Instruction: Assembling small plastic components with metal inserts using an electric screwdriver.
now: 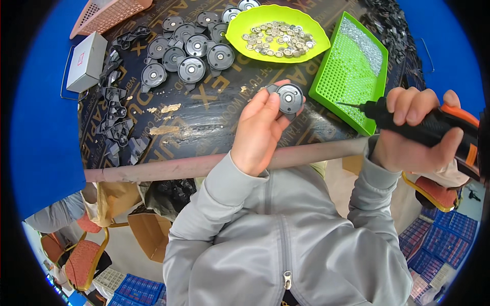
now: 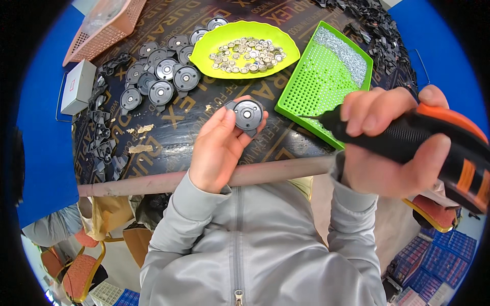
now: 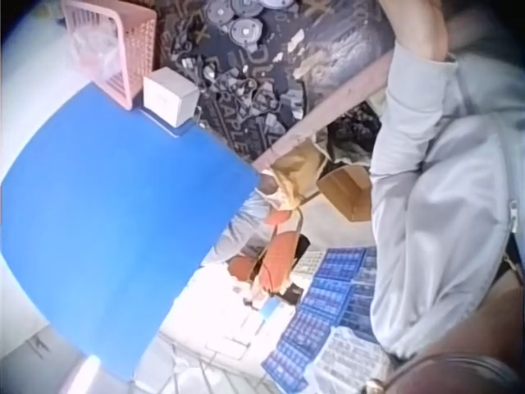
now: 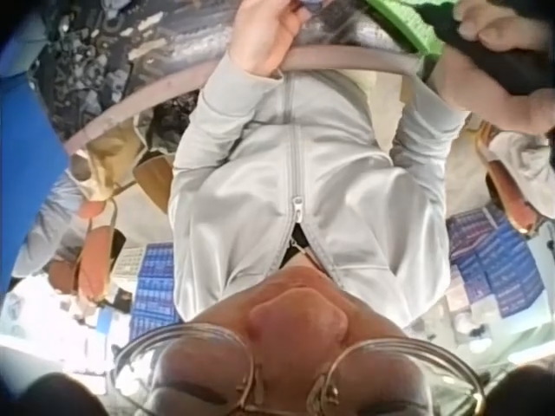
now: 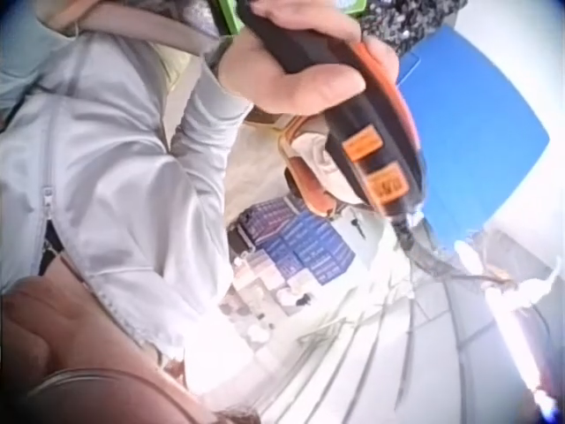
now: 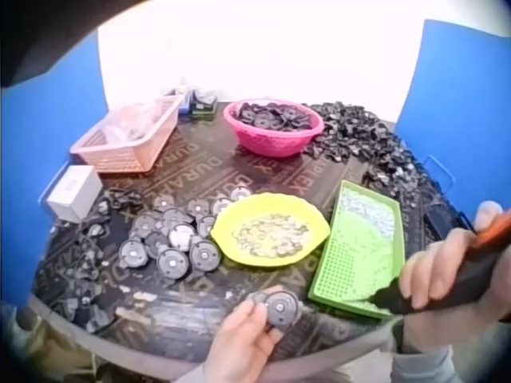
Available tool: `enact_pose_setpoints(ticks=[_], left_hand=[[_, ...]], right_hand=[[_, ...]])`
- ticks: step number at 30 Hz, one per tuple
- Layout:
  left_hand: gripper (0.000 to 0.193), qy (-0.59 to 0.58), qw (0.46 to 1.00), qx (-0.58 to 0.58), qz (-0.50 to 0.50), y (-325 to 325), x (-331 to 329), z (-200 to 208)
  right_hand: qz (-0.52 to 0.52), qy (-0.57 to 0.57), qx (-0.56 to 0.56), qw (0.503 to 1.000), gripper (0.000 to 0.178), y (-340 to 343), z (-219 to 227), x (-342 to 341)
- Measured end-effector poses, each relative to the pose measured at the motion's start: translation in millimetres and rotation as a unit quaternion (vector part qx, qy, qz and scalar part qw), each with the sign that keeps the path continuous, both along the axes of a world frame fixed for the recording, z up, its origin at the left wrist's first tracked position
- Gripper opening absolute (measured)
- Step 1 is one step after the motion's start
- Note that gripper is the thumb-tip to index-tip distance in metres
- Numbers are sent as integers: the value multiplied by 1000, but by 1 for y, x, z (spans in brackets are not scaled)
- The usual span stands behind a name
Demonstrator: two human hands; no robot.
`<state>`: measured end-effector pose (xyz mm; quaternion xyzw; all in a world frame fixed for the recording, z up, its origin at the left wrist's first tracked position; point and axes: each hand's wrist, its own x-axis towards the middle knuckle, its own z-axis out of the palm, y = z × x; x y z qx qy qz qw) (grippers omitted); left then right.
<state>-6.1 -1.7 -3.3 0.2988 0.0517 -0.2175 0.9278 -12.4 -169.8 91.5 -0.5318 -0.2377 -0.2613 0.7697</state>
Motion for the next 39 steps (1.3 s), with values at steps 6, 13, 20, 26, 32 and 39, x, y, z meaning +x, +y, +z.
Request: enact_pose_setpoints(ticks=[6, 13, 20, 26, 32, 39], left_hand=[[34, -1, 1000, 23, 7, 3, 0, -2], [28, 15, 1000, 10, 0, 3, -1, -2], [28, 14, 1000, 9, -1, 2, 0, -3], [28, 24, 1000, 10, 4, 2, -1, -2], [27, 6, 1000, 16, 19, 1, 0, -6], [25, 14, 998, 50, 22, -2, 1, -7]], right_hand=[[-4, 31, -60, 998, 44, 39, -15, 5], [1, 55, -92, 994, 42, 48, -18, 6], [9, 58, -97, 994, 42, 49, -20, 6], [25, 29, -117, 992, 41, 53, -22, 9], [13, 34, -112, 993, 39, 58, -27, 8], [38, 31, -78, 996, 34, 59, -33, 9]])
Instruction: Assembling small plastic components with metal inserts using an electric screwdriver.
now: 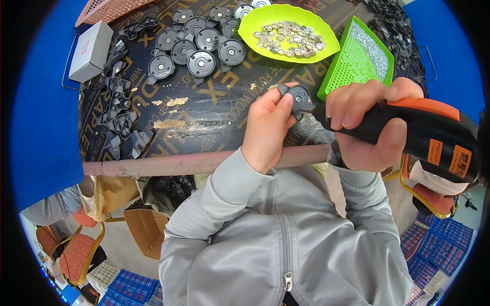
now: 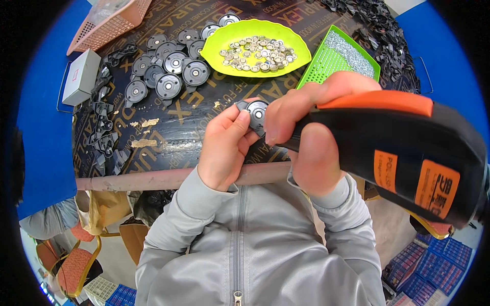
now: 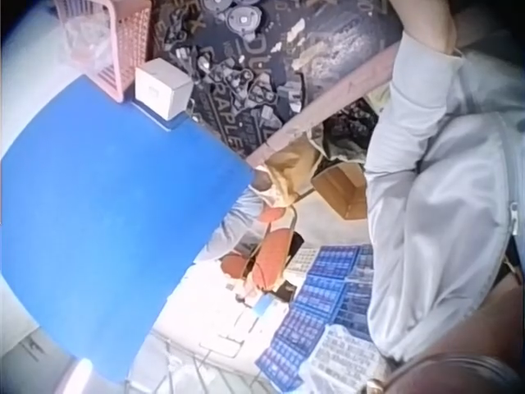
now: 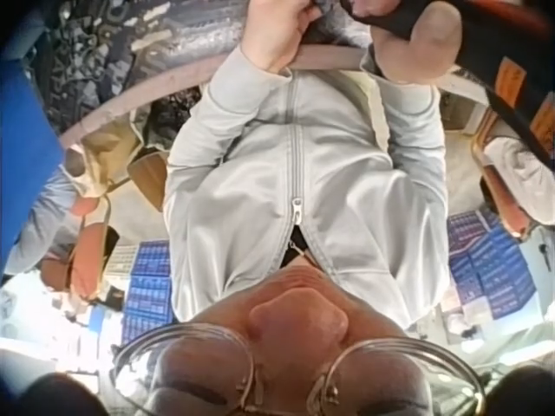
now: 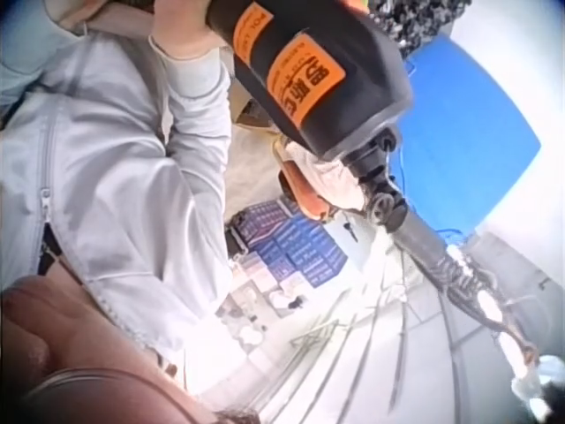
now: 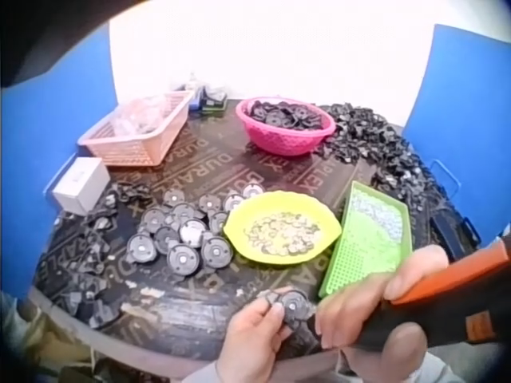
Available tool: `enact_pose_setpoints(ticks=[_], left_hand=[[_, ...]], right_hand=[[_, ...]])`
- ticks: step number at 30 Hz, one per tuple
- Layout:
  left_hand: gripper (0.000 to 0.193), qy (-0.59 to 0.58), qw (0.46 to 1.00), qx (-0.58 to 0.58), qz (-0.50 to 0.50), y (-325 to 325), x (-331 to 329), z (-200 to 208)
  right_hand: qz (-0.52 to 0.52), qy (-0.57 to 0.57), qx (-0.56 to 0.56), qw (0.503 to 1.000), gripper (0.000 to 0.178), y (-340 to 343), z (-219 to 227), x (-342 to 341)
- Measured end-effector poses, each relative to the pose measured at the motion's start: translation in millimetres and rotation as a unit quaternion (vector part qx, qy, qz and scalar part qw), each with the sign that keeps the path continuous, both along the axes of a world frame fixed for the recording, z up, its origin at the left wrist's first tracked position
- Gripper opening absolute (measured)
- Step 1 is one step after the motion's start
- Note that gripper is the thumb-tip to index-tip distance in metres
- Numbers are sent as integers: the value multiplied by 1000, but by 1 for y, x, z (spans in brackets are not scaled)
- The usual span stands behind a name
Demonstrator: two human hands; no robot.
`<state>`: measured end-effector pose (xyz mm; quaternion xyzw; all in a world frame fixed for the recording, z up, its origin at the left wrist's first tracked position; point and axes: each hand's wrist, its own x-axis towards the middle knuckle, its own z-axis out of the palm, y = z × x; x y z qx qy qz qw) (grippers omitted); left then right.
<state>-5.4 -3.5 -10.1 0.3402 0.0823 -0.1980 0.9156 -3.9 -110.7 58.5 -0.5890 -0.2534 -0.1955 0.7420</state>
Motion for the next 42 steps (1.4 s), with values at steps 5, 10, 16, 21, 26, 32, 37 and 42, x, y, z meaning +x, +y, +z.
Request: enact_pose_setpoints(ticks=[5, 10, 16, 21, 26, 32, 37, 42], left_hand=[[24, -4, 1000, 24, 3, -2, 2, -2], [25, -18, 999, 33, -2, 1, -2, -2], [27, -142, 984, 90, -59, 27, -24, 12], [21, -356, 872, 236, -240, 105, -61, 23], [18, -208, 785, 531, -240, 178, -110, -12], [26, -187, 529, 818, -127, 219, -135, -32], [20, -281, 687, 662, -106, 192, -61, 71], [25, -343, 495, 792, 101, 175, 52, 65]], right_hand=[[-25, 7, 18, 1000, 34, 1, -2, 1], [0, -10, 59, 998, 39, -2, 5, -5], [-113, -2, 65, 991, 60, -34, 22, -34], [-104, 93, -1, 990, 59, -65, 10, -49], [-198, 114, -75, 971, 57, -69, 3, -55], [-181, 103, -63, 976, 50, -57, 1, -47], [-187, 108, -43, 975, 44, -62, -4, -45], [-170, 79, -13, 982, 34, -62, -4, -49]])
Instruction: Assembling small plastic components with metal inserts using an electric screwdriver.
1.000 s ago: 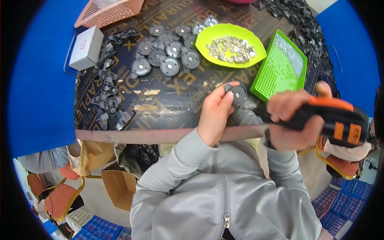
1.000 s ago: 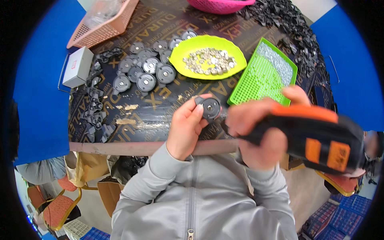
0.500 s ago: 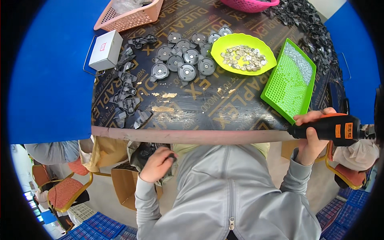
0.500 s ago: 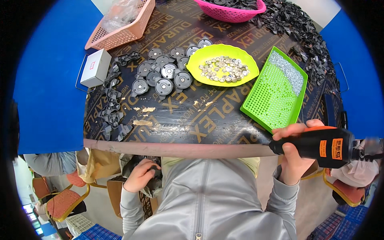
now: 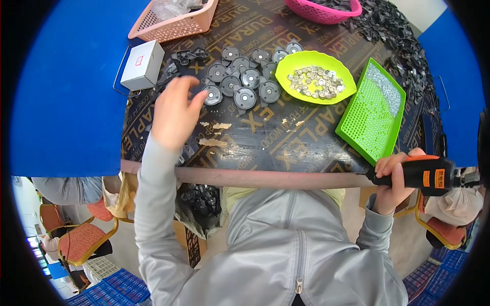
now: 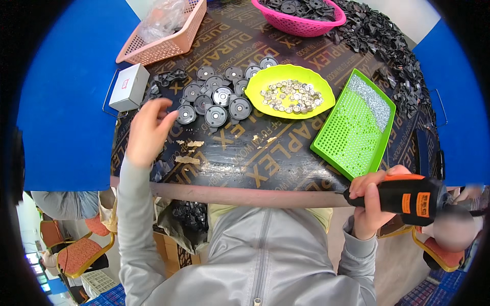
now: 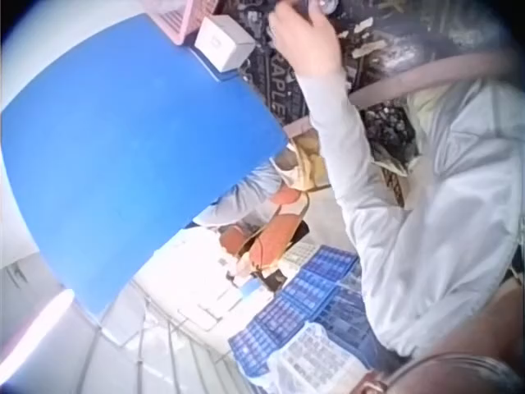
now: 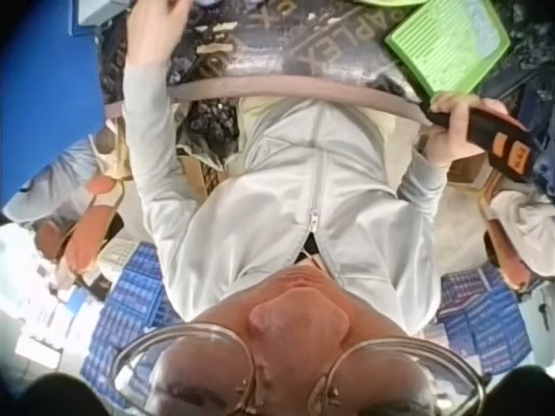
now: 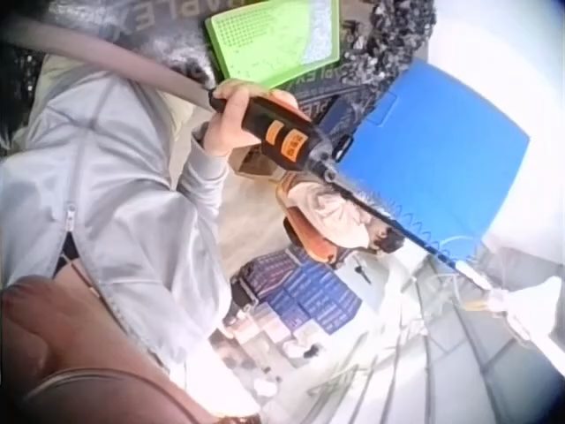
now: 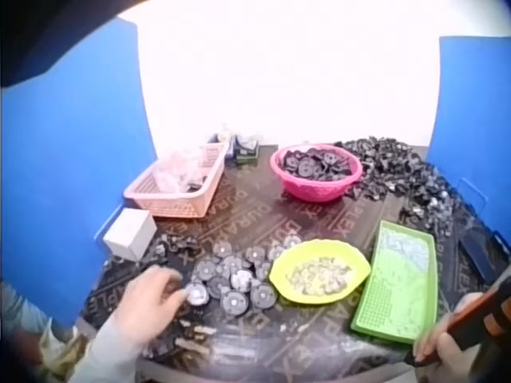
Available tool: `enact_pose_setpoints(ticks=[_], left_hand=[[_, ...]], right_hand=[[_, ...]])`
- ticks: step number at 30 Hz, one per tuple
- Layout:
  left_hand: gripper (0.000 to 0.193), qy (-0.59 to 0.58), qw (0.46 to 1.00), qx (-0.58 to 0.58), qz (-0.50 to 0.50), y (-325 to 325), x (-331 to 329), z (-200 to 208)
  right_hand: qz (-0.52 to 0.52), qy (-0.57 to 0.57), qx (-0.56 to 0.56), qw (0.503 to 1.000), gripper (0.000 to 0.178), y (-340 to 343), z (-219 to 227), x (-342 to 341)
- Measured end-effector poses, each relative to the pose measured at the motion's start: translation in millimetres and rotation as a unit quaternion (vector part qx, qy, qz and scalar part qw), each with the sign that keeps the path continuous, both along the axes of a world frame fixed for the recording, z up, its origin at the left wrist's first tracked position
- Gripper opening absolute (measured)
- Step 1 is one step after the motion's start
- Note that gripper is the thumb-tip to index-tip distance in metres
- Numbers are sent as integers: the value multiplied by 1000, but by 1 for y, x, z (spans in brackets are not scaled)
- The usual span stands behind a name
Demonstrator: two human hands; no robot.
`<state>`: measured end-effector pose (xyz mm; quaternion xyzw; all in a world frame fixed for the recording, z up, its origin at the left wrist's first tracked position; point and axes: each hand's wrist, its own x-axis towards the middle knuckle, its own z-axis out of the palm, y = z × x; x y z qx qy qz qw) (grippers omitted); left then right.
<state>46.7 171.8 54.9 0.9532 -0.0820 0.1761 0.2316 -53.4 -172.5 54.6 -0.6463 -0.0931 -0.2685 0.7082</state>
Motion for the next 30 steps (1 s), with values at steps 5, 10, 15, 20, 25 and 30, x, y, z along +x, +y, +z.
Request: enact_pose_setpoints(ticks=[5, 10, 15, 20, 25, 30], left_hand=[[45, 202, 979, -30, -2, 26, 43, -28], [40, 115, 978, -176, -12, 17, -1, 7], [24, 205, 830, -505, -122, -76, -53, 7], [20, 385, 610, -678, -143, -143, -57, -36], [28, 391, 602, -684, -128, -152, -59, -45], [31, 409, 596, -675, -147, -151, -60, -46]], right_hand=[[-15, -10, 28, 999, 35, 4, 2, -1], [-6, 8, 27, 1000, 64, 0, -1, 0], [50, 9, 29, 998, 56, -6, 3, 7], [44, -78, 79, 993, 36, -7, 33, 26], [23, -98, 37, 994, 28, -13, 27, 62], [19, -78, -18, 997, 18, -10, 15, 93]])
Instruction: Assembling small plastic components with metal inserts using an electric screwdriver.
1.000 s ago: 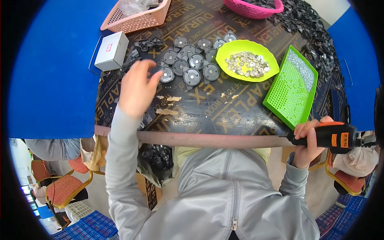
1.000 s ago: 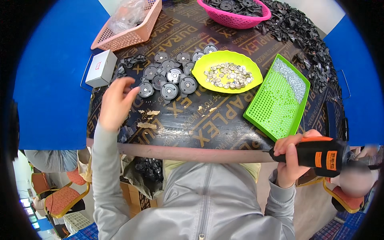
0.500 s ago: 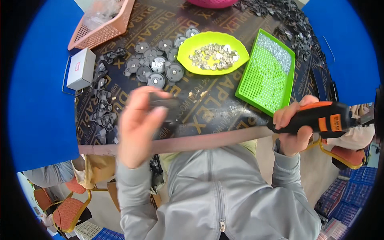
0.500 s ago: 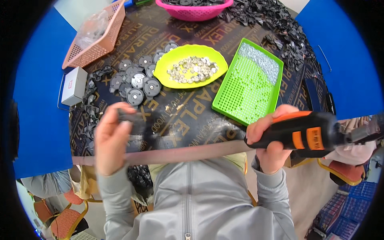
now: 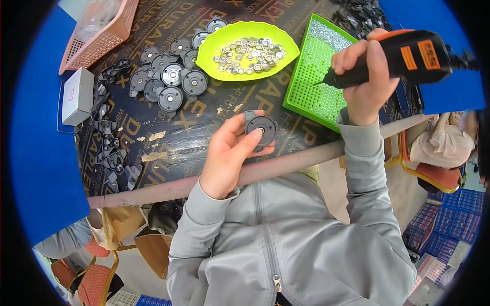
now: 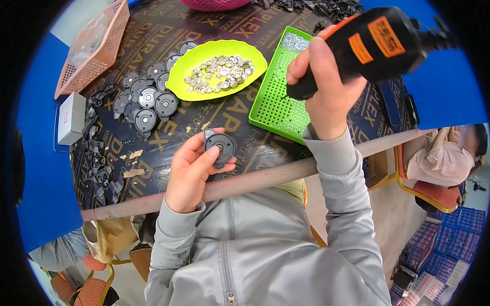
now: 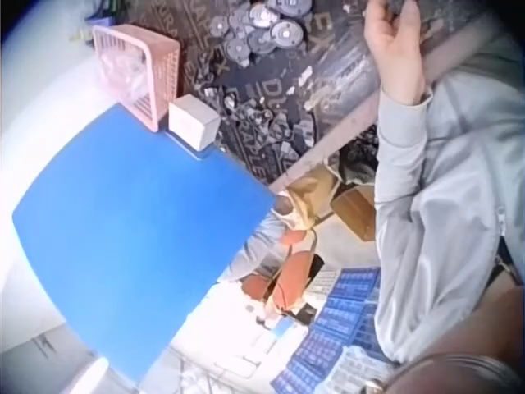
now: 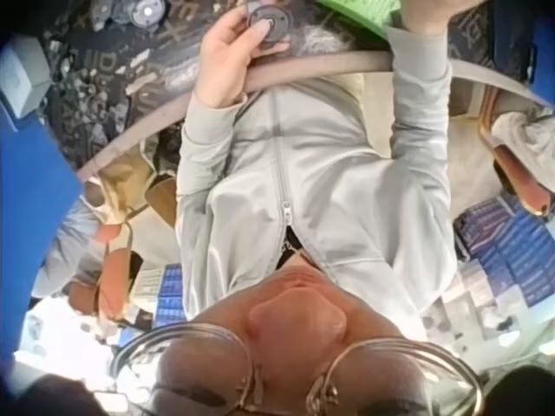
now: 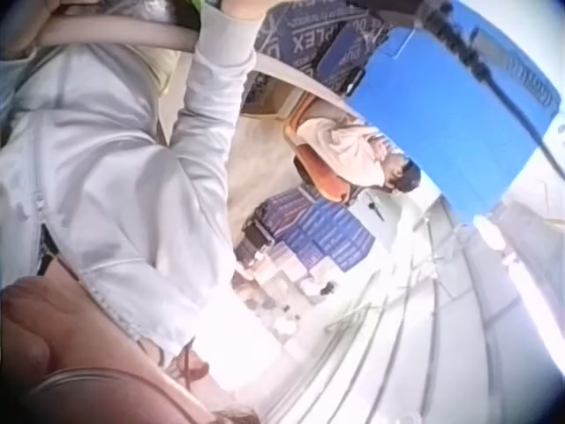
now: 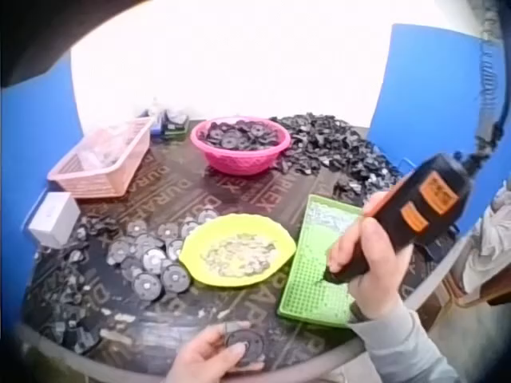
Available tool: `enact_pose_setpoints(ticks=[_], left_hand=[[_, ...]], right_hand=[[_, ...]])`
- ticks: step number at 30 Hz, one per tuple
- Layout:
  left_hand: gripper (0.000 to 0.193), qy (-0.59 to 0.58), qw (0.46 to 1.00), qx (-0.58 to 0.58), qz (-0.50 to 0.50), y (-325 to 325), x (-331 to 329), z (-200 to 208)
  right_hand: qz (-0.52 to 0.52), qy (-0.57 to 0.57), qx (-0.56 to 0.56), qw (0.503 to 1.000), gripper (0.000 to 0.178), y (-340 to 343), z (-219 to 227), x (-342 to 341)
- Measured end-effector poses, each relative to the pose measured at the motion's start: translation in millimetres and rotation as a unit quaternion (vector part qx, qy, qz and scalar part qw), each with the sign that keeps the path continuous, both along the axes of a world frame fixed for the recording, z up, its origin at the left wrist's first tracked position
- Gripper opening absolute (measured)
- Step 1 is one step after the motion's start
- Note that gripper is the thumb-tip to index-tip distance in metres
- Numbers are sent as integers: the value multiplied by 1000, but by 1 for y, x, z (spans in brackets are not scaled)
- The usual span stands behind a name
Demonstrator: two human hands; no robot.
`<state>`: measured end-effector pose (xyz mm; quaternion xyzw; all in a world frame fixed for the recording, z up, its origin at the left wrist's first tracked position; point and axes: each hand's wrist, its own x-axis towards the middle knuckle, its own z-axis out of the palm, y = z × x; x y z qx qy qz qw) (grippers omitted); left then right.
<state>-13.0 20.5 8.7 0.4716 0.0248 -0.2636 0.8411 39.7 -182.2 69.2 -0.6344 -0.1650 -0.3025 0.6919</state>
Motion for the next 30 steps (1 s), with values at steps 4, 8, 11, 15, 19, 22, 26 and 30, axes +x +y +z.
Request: enact_pose_setpoints(ticks=[4, 8, 11, 15, 19, 22, 26, 30], left_hand=[[33, -6, 1000, -12, -3, 2, 0, -1], [31, -17, 1000, -8, -8, 2, 1, -1], [28, -1, 999, -22, -32, 3, 2, -1], [26, 27, 997, -21, -69, 3, 2, 1], [25, 46, 996, -16, -71, 3, 3, 1], [24, 39, 996, -19, -73, 3, 3, -1], [26, 28, 998, -5, -60, 1, 1, -1], [28, 29, 998, 12, -61, 0, 1, 4]], right_hand=[[-29, 11, 3, 999, 17, -9, -3, 2], [-54, 7, 7, 998, 17, -18, -7, -2], [-52, 4, 3, 999, 17, -22, -10, -1], [-51, 3, -2, 999, 17, -25, -12, 0], [-58, 6, -8, 998, 17, -24, -13, 1], [-50, -2, -2, 999, 18, -23, -13, 1], [-47, -1, 5, 999, 18, -23, -14, 1], [-44, 5, -3, 999, 19, -25, -15, 0]])
